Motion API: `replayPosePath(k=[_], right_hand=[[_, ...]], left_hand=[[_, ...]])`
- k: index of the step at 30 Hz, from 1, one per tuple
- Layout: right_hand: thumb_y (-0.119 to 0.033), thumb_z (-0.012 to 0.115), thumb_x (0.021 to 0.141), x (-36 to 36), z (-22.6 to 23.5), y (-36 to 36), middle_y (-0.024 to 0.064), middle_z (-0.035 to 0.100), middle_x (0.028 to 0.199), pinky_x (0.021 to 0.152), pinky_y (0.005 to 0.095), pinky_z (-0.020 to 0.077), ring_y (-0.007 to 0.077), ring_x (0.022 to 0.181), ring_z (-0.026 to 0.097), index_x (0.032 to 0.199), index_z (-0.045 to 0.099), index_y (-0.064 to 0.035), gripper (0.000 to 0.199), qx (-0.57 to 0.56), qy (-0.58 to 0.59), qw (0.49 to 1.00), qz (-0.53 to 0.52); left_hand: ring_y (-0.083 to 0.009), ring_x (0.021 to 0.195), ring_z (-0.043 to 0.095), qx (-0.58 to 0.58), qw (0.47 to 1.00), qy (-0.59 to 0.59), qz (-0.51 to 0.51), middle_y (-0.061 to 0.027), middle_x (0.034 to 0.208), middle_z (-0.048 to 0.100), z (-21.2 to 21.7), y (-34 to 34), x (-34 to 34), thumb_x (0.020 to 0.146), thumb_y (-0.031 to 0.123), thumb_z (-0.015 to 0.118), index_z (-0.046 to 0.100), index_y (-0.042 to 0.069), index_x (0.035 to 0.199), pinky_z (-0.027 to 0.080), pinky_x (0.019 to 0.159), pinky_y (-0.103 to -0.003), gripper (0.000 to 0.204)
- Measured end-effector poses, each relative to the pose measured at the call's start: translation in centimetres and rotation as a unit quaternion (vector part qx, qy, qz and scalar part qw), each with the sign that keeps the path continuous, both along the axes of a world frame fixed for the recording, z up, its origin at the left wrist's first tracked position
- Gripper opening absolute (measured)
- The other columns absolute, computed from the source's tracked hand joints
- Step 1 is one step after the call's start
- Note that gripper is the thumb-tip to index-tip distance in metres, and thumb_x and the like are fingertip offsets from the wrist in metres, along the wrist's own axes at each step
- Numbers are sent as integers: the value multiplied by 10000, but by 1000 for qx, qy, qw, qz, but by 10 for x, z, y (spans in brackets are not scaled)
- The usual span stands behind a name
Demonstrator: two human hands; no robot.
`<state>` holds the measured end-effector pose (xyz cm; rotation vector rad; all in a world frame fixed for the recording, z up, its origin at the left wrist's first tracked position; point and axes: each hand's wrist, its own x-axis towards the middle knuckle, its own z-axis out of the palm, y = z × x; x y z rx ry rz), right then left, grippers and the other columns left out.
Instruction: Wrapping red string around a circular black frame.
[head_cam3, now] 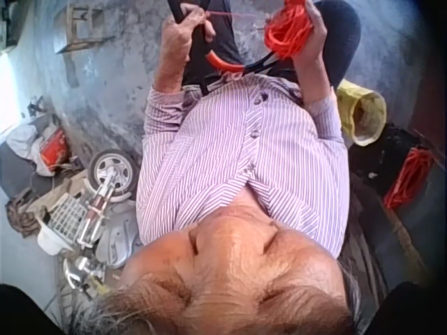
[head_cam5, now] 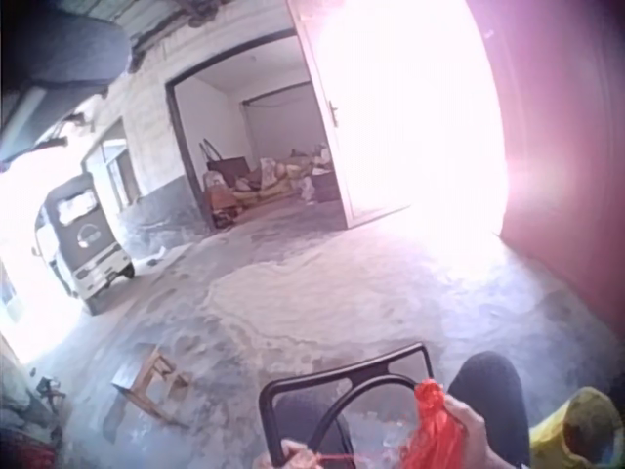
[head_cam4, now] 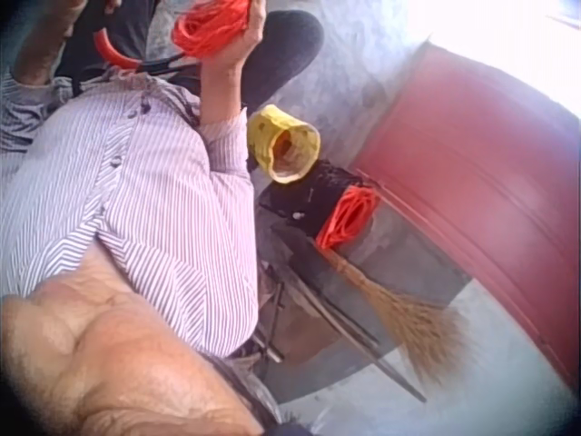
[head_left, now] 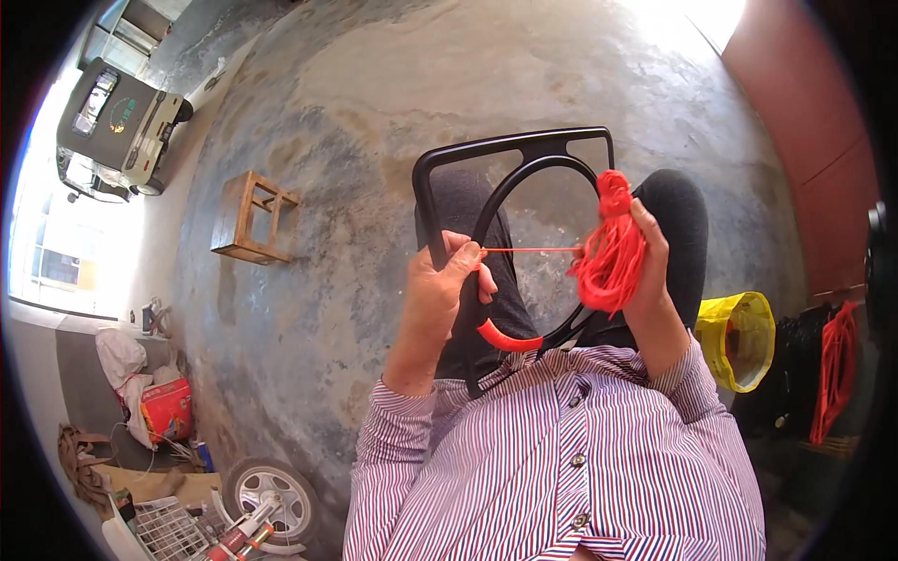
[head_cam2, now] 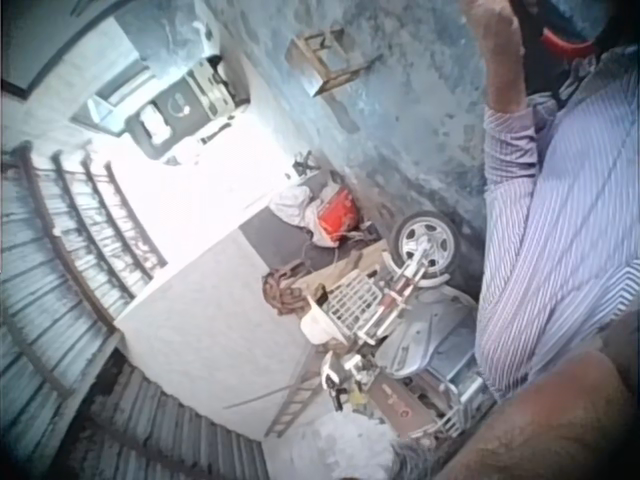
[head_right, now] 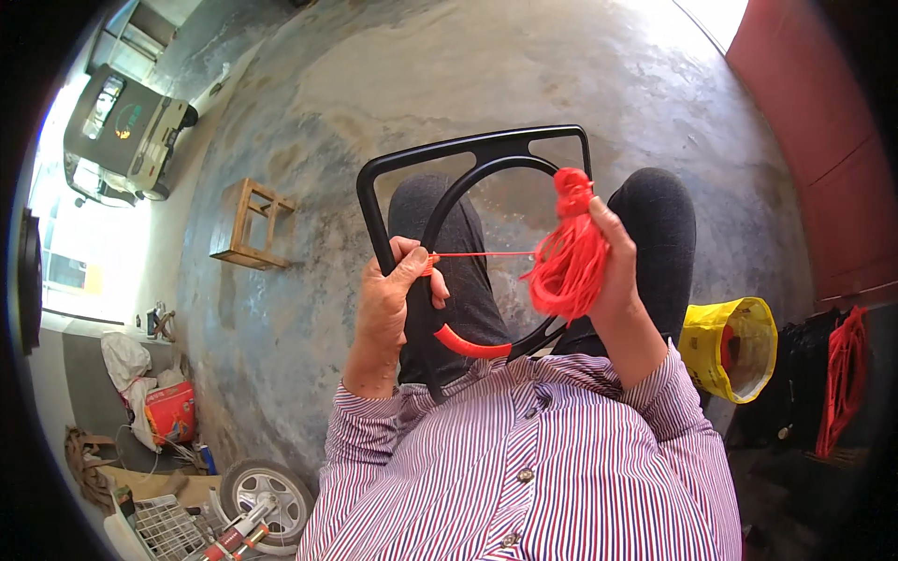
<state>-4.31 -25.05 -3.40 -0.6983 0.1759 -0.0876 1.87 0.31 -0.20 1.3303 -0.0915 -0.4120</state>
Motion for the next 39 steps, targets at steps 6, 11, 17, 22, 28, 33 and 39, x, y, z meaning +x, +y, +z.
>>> replayPosePath(k=[6, 11, 17, 22, 28, 33, 39], right_hand=[[-373, 525, 975, 18, -26, -42, 173, 685, 972, 786, 457, 588, 320, 868, 699, 1117, 541, -58, 345, 91, 44, 991, -85], [-233, 709, 898, 35, -18, 13, 96, 658, 1030, 833, 326, 523, 169, 933, 644, 1193, 605, -5, 387, -223, 61, 972, 32], [-249, 787, 843, 51, 6, 33, 82, 672, 1126, 937, 330, 460, 168, 1001, 628, 1218, 634, -14, 468, -152, -42, 982, 109], [-157, 745, 865, 43, 18, 35, 89, 675, 1123, 981, 343, 467, 198, 1090, 619, 1189, 635, -12, 372, -59, -60, 985, 149], [-211, 793, 803, 34, 28, 33, 91, 649, 1103, 909, 338, 507, 211, 1081, 605, 1137, 648, -19, 412, -380, -101, 919, 2], [-295, 855, 669, 35, 63, 49, 61, 616, 1063, 905, 418, 449, 270, 993, 577, 1104, 681, -68, 521, -746, -185, 615, -176], [-225, 857, 677, 43, 56, 47, 55, 621, 1014, 910, 384, 443, 241, 969, 580, 1034, 693, -73, 421, -645, -185, 726, -153]], left_hand=[[-169, 589, 613, 34, 999, -18, 32, -123, 685, 655, 4, 11, -5, 977, 111, 543, 587, -14, 994, 527, 599, -293, 134], [-142, 777, 651, 159, 968, -195, -18, -95, 1006, 681, 12, -6, -7, 939, 71, 631, 635, -13, 1059, 525, 747, -273, 146], [-103, 872, 605, 149, 962, -228, -29, -61, 1140, 625, 11, -14, -12, 916, 60, 676, 672, -12, 1036, 470, 833, -262, 141], [-113, 863, 603, 130, 980, -147, -20, -27, 976, 652, 2, -9, -9, 916, 38, 667, 642, -6, 1130, 480, 853, -276, 220], [-99, 834, 583, 108, 974, -193, 44, -3, 889, 636, 3, -16, -13, 905, -4, 662, 577, 8, 1217, 477, 823, -262, 324], [-90, 843, 588, 143, 955, -260, -15, 0, 866, 642, 14, -29, -16, 885, -19, 679, 571, 10, 1201, 470, 820, -246, 336], [-230, 1138, 564, 149, 933, -327, 27, -116, 1405, 485, 6, -27, -12, 812, -47, 700, 689, -10, 912, 479, 941, -360, 106]])
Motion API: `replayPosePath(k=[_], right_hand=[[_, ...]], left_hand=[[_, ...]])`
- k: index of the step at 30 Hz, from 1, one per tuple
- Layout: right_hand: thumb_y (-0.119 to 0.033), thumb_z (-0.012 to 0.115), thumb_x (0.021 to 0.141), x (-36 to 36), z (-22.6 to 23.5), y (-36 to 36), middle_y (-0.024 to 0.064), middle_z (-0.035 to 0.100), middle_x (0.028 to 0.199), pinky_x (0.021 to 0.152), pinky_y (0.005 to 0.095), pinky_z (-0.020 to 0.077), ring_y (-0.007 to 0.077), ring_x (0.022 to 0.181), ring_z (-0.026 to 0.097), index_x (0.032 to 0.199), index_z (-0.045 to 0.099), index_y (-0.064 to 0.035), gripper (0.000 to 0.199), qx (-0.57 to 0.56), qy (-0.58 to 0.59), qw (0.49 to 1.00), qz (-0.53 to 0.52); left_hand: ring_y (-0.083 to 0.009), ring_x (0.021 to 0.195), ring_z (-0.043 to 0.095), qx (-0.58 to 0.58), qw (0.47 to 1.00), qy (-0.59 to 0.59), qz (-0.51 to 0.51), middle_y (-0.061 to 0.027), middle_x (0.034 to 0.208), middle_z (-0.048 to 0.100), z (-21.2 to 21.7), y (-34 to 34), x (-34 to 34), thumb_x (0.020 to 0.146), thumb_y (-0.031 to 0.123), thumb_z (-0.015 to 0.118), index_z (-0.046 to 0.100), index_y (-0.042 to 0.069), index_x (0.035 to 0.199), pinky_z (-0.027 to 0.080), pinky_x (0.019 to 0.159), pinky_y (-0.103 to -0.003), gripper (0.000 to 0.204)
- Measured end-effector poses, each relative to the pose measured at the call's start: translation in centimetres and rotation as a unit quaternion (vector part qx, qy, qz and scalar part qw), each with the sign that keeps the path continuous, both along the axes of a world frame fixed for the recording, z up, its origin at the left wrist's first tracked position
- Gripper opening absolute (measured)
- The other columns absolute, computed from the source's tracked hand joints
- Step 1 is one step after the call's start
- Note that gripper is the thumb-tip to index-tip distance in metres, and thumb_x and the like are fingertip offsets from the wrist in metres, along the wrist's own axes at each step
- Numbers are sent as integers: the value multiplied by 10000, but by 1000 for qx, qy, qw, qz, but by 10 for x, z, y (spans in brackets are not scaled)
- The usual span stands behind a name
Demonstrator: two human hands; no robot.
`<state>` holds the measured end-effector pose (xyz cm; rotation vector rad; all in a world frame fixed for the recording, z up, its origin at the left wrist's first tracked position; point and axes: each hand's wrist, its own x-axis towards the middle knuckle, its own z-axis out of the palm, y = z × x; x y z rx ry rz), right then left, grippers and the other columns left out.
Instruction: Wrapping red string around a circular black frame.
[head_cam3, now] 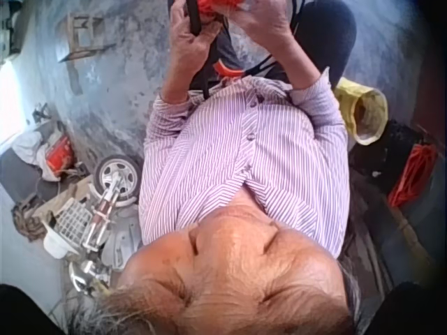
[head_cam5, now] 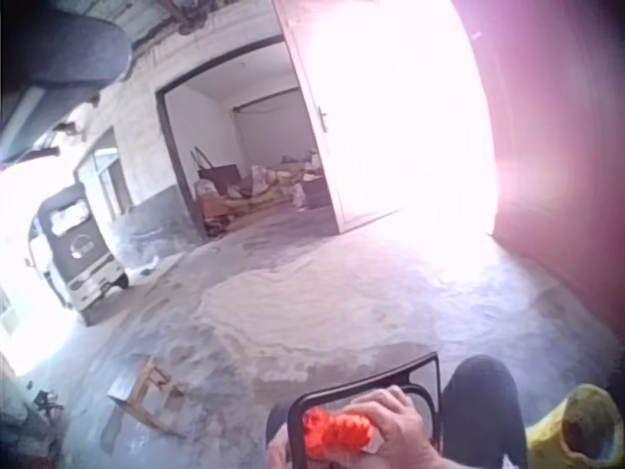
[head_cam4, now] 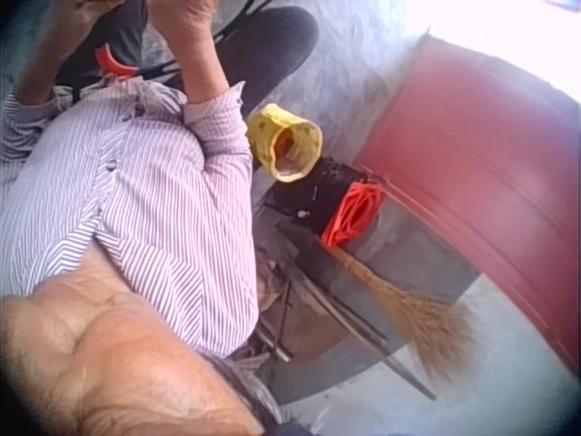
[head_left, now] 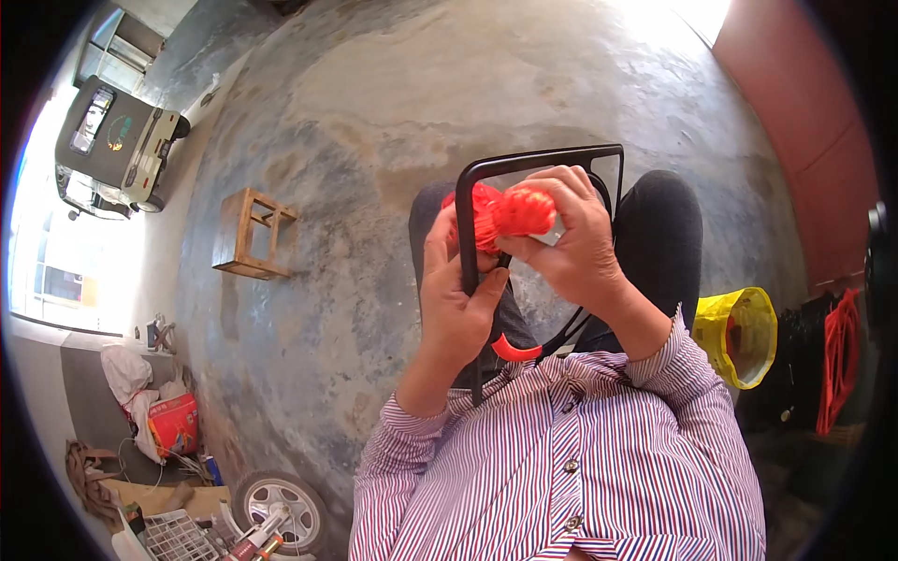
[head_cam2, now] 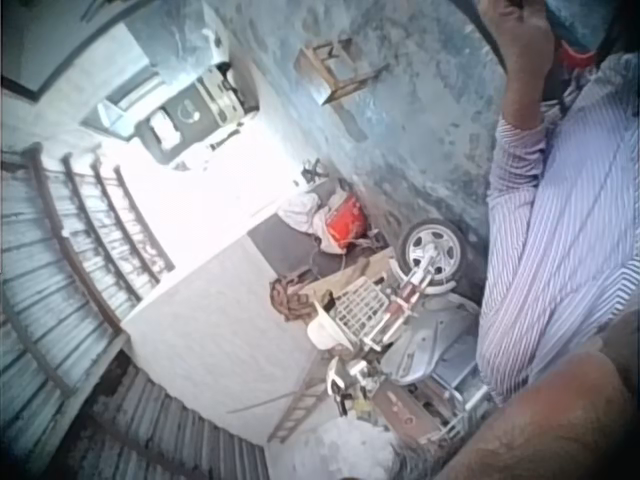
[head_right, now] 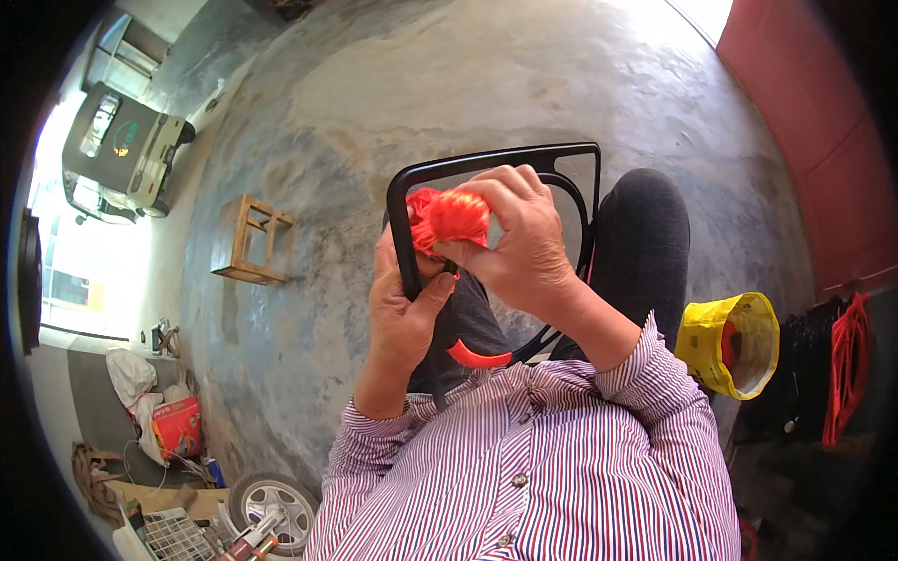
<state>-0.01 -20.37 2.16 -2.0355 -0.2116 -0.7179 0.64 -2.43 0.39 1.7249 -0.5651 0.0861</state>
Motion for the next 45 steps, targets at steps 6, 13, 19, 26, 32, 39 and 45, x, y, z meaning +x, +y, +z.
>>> replayPosePath(k=[6, 13, 19, 26, 32, 39, 45], right_hand=[[-62, 745, 855, -7, -4, -11, 25, 674, 1084, 916, 301, 473, 112, 1027, 603, 1156, 626, -64, 324, 468, 54, 873, 127], [-226, 606, 972, -13, -4, -45, 90, 665, 1194, 1006, 389, 434, 188, 1114, 617, 1246, 591, -37, 334, 600, 33, 786, 142], [-191, 619, 951, -43, 23, -44, 218, 540, 1360, 1020, 404, 446, 272, 1187, 582, 1288, 540, 24, 408, 474, -76, 863, 158], [-457, 720, 847, -71, 46, -24, 127, 593, 951, 849, 374, 464, 209, 818, 608, 941, 522, -39, 472, 345, -103, 911, 202], [-352, 668, 884, -89, 95, -47, 160, 609, 903, 803, 417, 492, 264, 730, 634, 941, 506, -39, 357, 419, -159, 727, 520], [-175, 555, 948, -109, 113, -42, 229, 638, 927, 762, 468, 529, 317, 774, 662, 924, 478, -8, 186, 427, -138, 626, 638], [-87, 441, 1004, -100, 110, -36, 277, 664, 1039, 732, 543, 545, 361, 900, 685, 911, 522, 5, 154, 424, -72, 518, 740]], left_hand=[[-254, 1153, 523, 68, 996, -55, 5, -112, 1520, 384, 2, 5, -1, 774, -9, 737, 708, -19, 870, 470, 954, -385, 101], [-257, 1130, 509, 18, 1000, -10, 4, -164, 1506, 392, 5, 2, -6, 767, 20, 762, 723, 20, 855, 480, 927, -389, 96], [-266, 1110, 493, 58, 997, -45, -23, -158, 1497, 406, 19, -2, -16, 750, 57, 799, 723, 37, 854, 473, 882, -367, 131], [-273, 1098, 500, 53, 997, -17, 55, -126, 1410, 493, -1, -1, -3, 792, 86, 775, 720, 41, 840, 430, 958, -403, 86], [-267, 1228, 498, 2, 999, 31, 7, -155, 1429, 500, 12, 6, -11, 823, 119, 780, 743, 87, 886, 367, 1043, -448, 80], [-239, 1115, 551, -22, 998, 58, 21, -137, 1360, 530, 1, 15, -9, 828, 97, 757, 722, 49, 916, 437, 962, -372, 106], [-160, 1056, 526, -69, 992, 104, -2, -96, 1321, 561, 1, 21, -7, 878, 76, 719, 679, 47, 930, 457, 904, -305, 72]])
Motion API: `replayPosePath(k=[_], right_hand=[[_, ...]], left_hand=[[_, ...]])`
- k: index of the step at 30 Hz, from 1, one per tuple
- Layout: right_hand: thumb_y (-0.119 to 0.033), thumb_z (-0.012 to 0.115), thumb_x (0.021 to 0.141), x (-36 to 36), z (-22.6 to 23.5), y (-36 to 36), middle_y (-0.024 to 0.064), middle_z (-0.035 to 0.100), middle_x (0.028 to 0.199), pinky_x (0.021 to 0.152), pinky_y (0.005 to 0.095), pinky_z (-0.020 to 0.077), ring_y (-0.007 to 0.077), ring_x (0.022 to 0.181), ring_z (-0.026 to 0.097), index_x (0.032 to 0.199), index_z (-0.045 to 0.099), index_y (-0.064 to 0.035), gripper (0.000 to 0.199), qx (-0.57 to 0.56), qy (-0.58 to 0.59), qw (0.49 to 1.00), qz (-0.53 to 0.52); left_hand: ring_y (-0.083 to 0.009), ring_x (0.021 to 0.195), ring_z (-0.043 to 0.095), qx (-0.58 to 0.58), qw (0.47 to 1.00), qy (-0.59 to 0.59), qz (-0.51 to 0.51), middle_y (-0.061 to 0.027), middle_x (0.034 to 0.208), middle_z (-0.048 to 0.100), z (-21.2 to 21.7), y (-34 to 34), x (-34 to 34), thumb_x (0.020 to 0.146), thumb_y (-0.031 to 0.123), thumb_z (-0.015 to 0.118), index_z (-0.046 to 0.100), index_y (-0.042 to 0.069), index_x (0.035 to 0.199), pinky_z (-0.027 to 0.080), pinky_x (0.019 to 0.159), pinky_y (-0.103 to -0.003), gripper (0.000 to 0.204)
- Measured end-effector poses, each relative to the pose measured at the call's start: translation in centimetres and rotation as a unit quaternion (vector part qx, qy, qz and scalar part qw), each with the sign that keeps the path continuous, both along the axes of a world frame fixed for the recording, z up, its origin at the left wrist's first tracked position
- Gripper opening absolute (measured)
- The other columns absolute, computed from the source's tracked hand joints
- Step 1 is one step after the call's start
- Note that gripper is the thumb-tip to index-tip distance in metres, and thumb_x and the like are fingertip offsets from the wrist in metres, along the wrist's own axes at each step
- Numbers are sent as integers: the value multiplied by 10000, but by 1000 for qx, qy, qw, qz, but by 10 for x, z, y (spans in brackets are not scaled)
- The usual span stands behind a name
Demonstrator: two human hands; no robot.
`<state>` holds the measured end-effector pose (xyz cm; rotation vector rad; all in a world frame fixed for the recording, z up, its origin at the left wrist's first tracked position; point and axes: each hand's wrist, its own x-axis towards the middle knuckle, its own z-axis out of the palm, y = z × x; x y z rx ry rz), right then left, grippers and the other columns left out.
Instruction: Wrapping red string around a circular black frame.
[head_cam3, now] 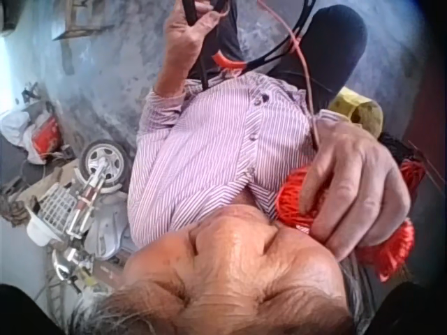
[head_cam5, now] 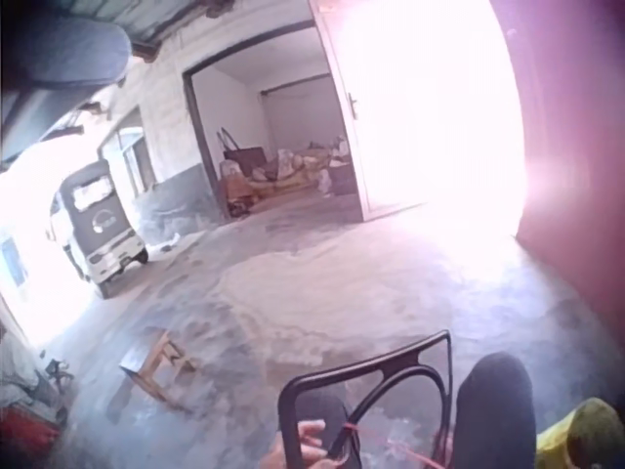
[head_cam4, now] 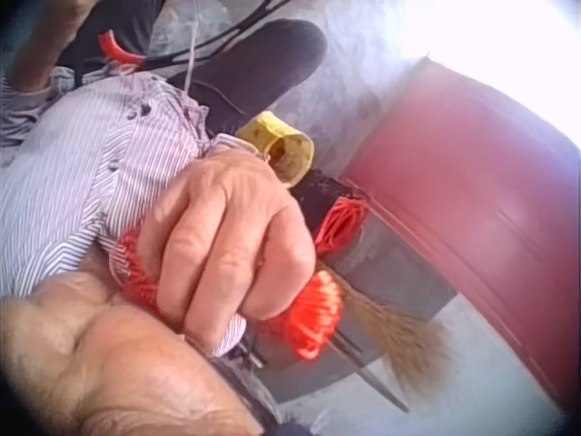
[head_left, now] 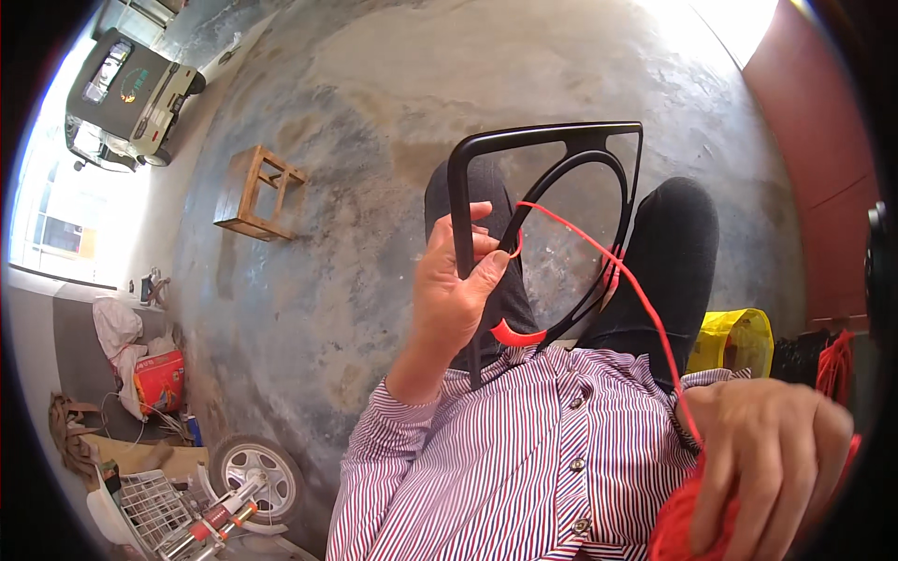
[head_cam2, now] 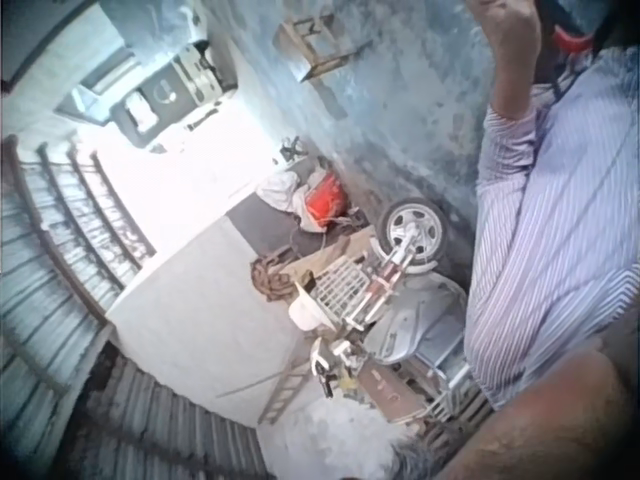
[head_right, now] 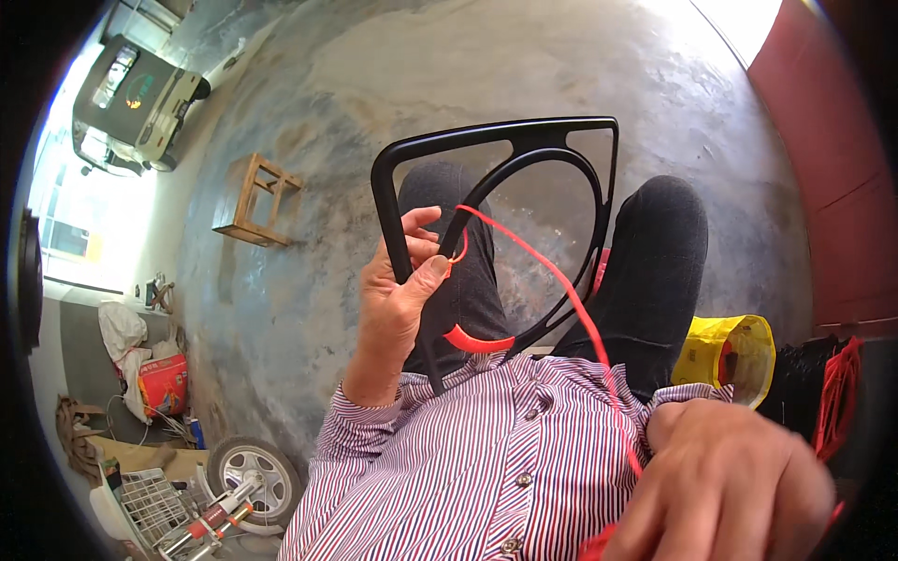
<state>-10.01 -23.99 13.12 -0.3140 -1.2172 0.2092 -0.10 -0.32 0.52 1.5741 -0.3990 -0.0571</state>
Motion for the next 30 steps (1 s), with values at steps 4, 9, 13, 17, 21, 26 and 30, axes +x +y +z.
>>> replayPosePath(k=[4, 9, 13, 17, 21, 26, 30], right_hand=[[-239, 567, 950, 17, -14, 11, 352, 640, 1013, 712, 561, 546, 411, 801, 677, 936, 485, 27, 278, -65, -34, 997, 11], [-442, 632, 922, 22, -69, 8, 400, 620, 972, 651, 463, 573, 379, 693, 678, 944, 467, 2, 474, -93, 183, 975, -83], [-453, 560, 949, 29, -81, 8, 253, 645, 945, 593, 367, 575, 277, 681, 675, 1081, 468, 7, 488, -66, 365, 902, -220], [-171, 517, 973, 47, -101, 16, 115, 591, 1178, 855, 343, 540, 181, 970, 648, 1399, 420, 11, 473, -247, 417, 807, -338], [-143, 570, 971, 61, -131, 36, 77, 593, 1154, 901, 295, 503, 122, 1021, 594, 1331, 472, 17, 406, -294, 436, 780, -340], [-250, 632, 956, 49, -132, 27, 60, 616, 1099, 876, 271, 505, 112, 983, 602, 1305, 486, 24, 467, -317, 390, 804, -317], [-418, 768, 847, 40, -125, 18, 62, 623, 1074, 868, 271, 506, 117, 972, 614, 1272, 503, 30, 672, -323, 373, 806, -327]], left_hand=[[-154, 1037, 531, 11, 1000, -21, -1, -95, 1299, 574, -4, 0, 0, 884, 82, 718, 679, 56, 920, 462, 898, -299, 60], [-153, 968, 564, -7, 1000, -3, 12, -71, 1196, 602, -5, -1, 1, 878, 80, 717, 661, 15, 919, 475, 851, -304, 95], [-129, 935, 571, -34, 998, 45, -2, -79, 1200, 598, -5, 3, 4, 892, 76, 707, 657, 22, 930, 482, 828, -279, 83], [-113, 944, 561, -38, 996, 74, -14, -84, 1212, 599, 0, -1, 2, 899, 78, 705, 680, 40, 925, 486, 841, -255, 53], [-96, 863, 589, -4, 1000, 16, -26, -74, 1154, 610, -6, 0, 5, 910, 63, 685, 630, -2, 980, 481, 758, -244, 110], [-127, 806, 635, -62, 988, 142, -3, -113, 1047, 681, 0, 3, 3, 928, 112, 674, 665, 1, 970, 536, 740, -267, 119], [-148, 683, 646, -76, 984, 158, -20, -135, 858, 716, -2, 6, 10, 956, 161, 641, 635, -23, 1003, 539, 665, -272, 190]])
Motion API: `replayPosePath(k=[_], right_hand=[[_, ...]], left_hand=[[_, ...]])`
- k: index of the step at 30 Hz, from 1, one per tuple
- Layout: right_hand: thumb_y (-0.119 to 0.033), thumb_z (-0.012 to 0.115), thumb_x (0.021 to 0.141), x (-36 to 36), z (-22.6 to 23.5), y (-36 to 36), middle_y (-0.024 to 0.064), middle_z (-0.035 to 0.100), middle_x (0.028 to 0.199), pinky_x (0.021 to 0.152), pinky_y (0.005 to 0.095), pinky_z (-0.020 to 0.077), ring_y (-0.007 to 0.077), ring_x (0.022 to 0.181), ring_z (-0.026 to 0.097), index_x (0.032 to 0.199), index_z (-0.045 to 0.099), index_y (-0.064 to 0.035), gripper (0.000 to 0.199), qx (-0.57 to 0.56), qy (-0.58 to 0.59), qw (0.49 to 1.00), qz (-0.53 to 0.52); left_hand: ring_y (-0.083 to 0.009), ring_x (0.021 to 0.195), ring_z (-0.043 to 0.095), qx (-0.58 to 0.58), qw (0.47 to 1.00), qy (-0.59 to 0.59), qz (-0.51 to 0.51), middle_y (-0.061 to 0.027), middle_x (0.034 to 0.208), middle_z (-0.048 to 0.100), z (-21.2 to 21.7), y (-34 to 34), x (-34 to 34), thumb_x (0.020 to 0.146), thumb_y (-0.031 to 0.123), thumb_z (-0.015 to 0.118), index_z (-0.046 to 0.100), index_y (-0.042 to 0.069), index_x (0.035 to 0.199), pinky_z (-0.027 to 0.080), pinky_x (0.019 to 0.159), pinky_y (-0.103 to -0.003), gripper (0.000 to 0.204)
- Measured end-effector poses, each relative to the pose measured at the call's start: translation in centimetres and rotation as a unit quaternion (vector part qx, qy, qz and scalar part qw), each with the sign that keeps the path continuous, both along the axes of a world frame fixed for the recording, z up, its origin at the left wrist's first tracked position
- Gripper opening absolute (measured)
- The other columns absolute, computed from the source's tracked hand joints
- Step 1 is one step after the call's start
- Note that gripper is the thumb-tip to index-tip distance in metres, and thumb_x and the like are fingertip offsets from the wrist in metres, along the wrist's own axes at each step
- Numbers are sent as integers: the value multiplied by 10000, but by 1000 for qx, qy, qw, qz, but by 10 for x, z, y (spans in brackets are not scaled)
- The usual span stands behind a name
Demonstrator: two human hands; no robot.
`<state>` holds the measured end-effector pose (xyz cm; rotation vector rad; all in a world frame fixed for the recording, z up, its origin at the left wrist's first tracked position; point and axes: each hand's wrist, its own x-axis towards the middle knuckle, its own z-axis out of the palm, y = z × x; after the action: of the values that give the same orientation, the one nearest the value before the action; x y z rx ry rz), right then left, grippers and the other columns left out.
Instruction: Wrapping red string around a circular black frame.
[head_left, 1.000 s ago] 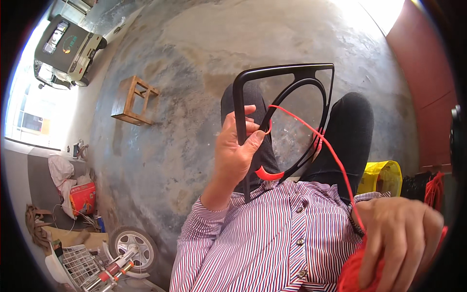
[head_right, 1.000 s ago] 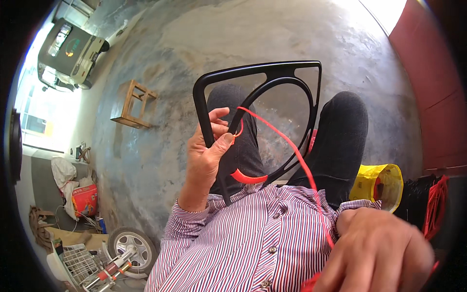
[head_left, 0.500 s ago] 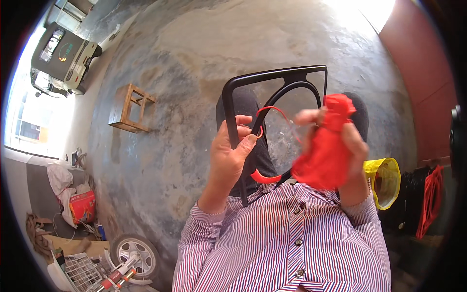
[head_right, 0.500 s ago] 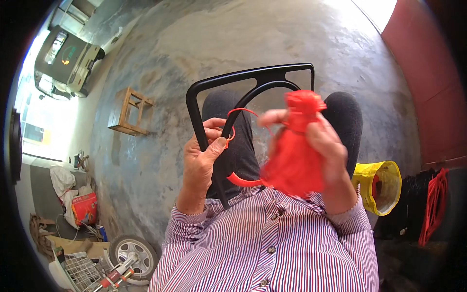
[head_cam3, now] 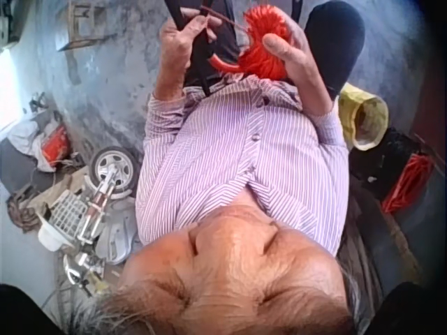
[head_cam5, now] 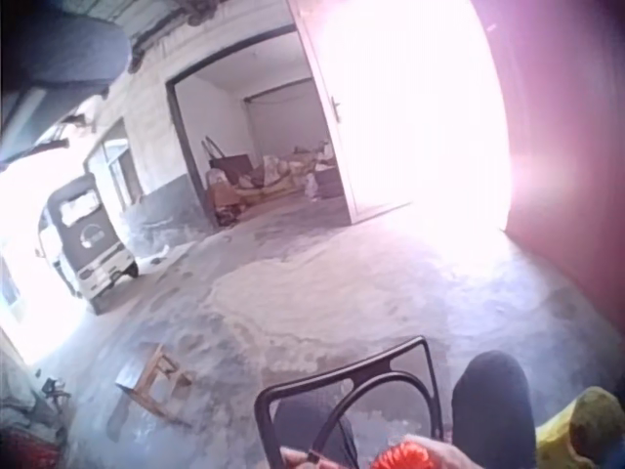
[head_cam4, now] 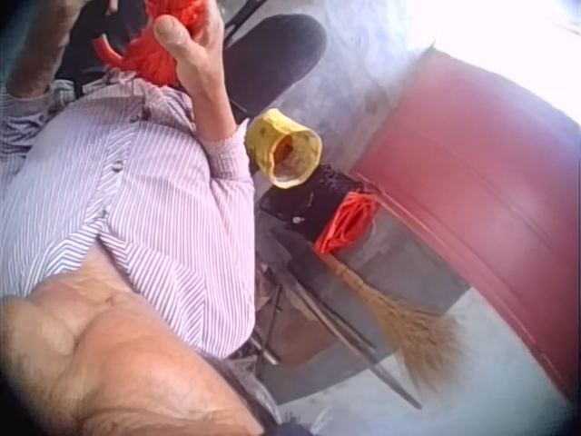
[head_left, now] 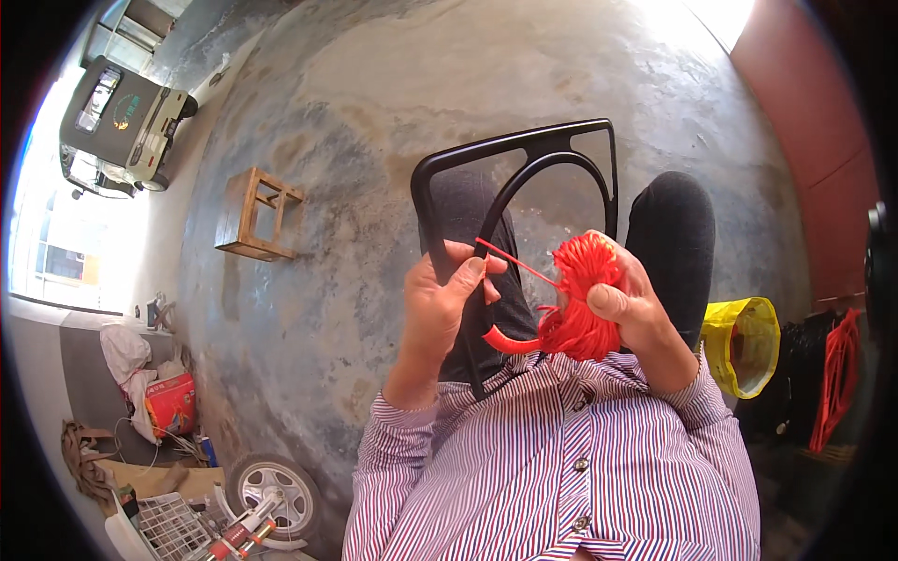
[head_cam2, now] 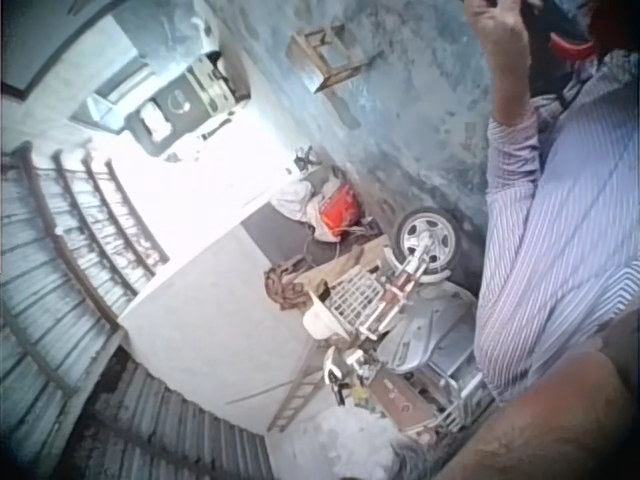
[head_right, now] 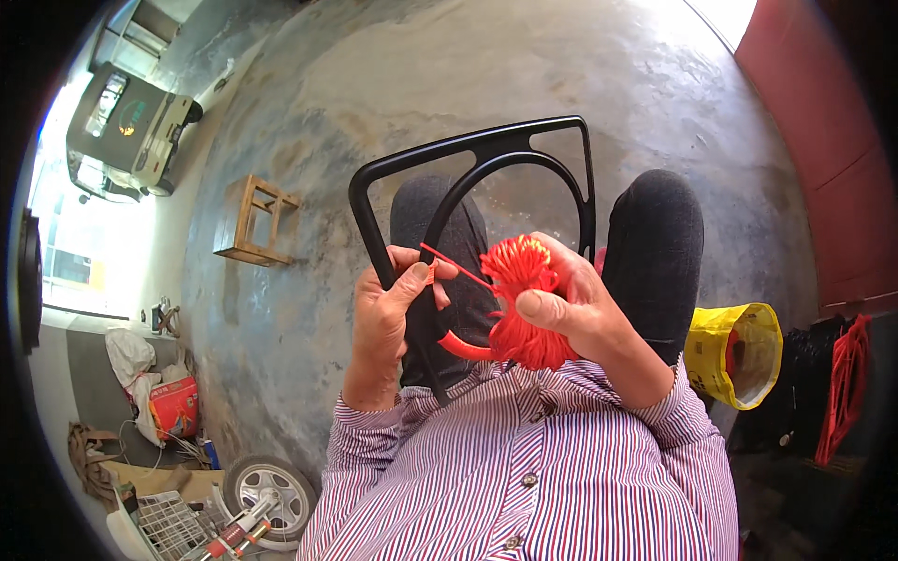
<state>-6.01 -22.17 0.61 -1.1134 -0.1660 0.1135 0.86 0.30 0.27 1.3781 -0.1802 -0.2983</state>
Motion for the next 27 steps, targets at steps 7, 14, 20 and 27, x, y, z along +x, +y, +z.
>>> replayPosePath(k=[7, 14, 20, 27], right_hand=[[-449, 837, 775, -6, -4, 5, 43, 621, 1019, 840, 247, 491, 101, 925, 609, 1202, 550, 13, 691, 8, 27, 999, 27], [-415, 822, 799, 5, -28, 4, 1, 598, 952, 792, 235, 471, 76, 869, 568, 1140, 569, -22, 578, -37, 44, 998, -39], [-336, 770, 852, 31, -49, 0, -2, 588, 955, 777, 259, 473, 72, 862, 552, 1164, 554, -23, 492, -112, 79, 988, -72], [-214, 810, 798, 69, -35, 0, 86, 677, 946, 768, 294, 531, 153, 832, 654, 1087, 647, 18, 404, -245, 48, 957, -145]], left_hand=[[-169, 648, 645, -1, 1000, 8, -21, -148, 822, 696, -3, 3, 4, 975, 154, 612, 594, -11, 1042, 537, 619, -282, 179], [-169, 609, 625, -21, 999, 23, -31, -131, 753, 672, -6, 5, 6, 980, 163, 615, 573, 14, 976, 522, 578, -280, 154], [-161, 608, 619, 39, 999, 24, -28, -113, 717, 665, 9, -3, 1, 976, 142, 612, 587, 10, 972, 524, 600, -284, 134], [-174, 835, 681, 160, 978, -130, -40, -114, 955, 697, 28, -13, -6, 898, 53, 677, 649, -24, 1055, 530, 765, -283, 177]])
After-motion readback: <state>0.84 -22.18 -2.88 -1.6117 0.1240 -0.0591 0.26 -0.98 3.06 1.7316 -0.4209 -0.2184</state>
